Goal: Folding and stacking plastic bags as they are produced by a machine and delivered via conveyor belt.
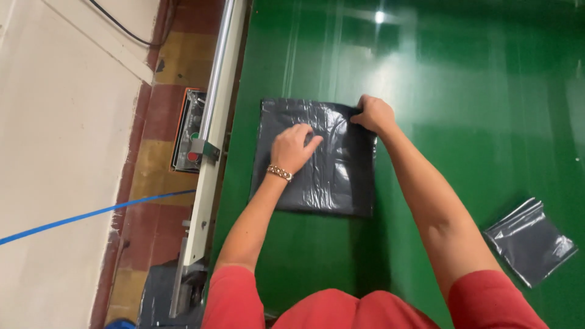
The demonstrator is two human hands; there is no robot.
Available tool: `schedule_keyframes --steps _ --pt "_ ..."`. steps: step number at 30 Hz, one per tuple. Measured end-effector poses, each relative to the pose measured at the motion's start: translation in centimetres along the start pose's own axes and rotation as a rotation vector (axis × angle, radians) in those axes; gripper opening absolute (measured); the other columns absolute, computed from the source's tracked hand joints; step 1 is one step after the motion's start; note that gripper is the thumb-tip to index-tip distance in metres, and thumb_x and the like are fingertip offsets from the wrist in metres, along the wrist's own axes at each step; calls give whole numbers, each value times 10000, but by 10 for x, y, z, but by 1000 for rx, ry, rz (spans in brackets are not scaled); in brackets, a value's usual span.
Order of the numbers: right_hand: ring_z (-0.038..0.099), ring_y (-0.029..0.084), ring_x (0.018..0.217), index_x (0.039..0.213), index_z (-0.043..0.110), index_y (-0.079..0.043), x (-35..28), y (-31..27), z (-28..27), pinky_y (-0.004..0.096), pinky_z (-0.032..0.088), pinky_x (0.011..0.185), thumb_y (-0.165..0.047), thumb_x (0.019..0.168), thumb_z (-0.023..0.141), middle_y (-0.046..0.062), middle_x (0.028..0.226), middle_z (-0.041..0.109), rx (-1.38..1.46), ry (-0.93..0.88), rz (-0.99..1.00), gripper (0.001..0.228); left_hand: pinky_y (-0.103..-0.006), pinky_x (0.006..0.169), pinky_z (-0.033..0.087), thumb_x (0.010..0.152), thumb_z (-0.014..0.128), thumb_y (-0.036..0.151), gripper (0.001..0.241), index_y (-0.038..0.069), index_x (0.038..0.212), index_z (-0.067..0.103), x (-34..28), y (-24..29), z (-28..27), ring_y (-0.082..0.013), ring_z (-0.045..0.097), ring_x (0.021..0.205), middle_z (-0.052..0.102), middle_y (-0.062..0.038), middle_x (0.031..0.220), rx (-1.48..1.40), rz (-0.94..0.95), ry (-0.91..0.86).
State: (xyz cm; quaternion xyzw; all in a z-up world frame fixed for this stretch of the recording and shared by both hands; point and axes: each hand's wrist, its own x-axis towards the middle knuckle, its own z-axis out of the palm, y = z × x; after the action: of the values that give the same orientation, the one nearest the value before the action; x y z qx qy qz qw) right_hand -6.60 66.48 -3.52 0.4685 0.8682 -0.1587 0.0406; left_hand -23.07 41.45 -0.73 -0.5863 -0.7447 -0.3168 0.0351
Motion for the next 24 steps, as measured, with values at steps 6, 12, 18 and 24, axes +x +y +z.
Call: schedule_keyframes --steps 6,12,18,24 --pt "614 348 880 897 658 -138 -107 -30 -24 463 492 795 -220 772 809 70 877 599 175 459 -320 212 -541 1104 385 901 93 804 1053 -42 1493 303 2 -7 -62 -391 584 1286 518 -280 1447 -1358 -956 -540" --pt "597 211 1018 869 679 -285 -254 -37 7 388 433 882 -74 586 836 -87 962 678 218 558 -554 386 -388 792 611 731 535 854 924 6 1067 678 -43 -31 -98 -299 741 788 716 -167 924 -1767 -1171 -160" --pt "662 165 1040 861 707 -221 -302 -44 41 344 502 900 -48 696 769 -76 984 721 215 675 -602 247 -385 925 574 1015 617 428 426 30 1155 680 -125 -216 32 -250 729 985 727 -163 1075 -1535 -981 -161" --pt "649 196 1110 898 696 -182 -296 -34 49 362 513 914 -34 701 759 -30 1070 713 146 657 -603 254 -413 1068 492 900 769 55 679 41 1444 362 -143 -88 -66 -312 572 1246 467 -223 1459 -1024 -614 53"
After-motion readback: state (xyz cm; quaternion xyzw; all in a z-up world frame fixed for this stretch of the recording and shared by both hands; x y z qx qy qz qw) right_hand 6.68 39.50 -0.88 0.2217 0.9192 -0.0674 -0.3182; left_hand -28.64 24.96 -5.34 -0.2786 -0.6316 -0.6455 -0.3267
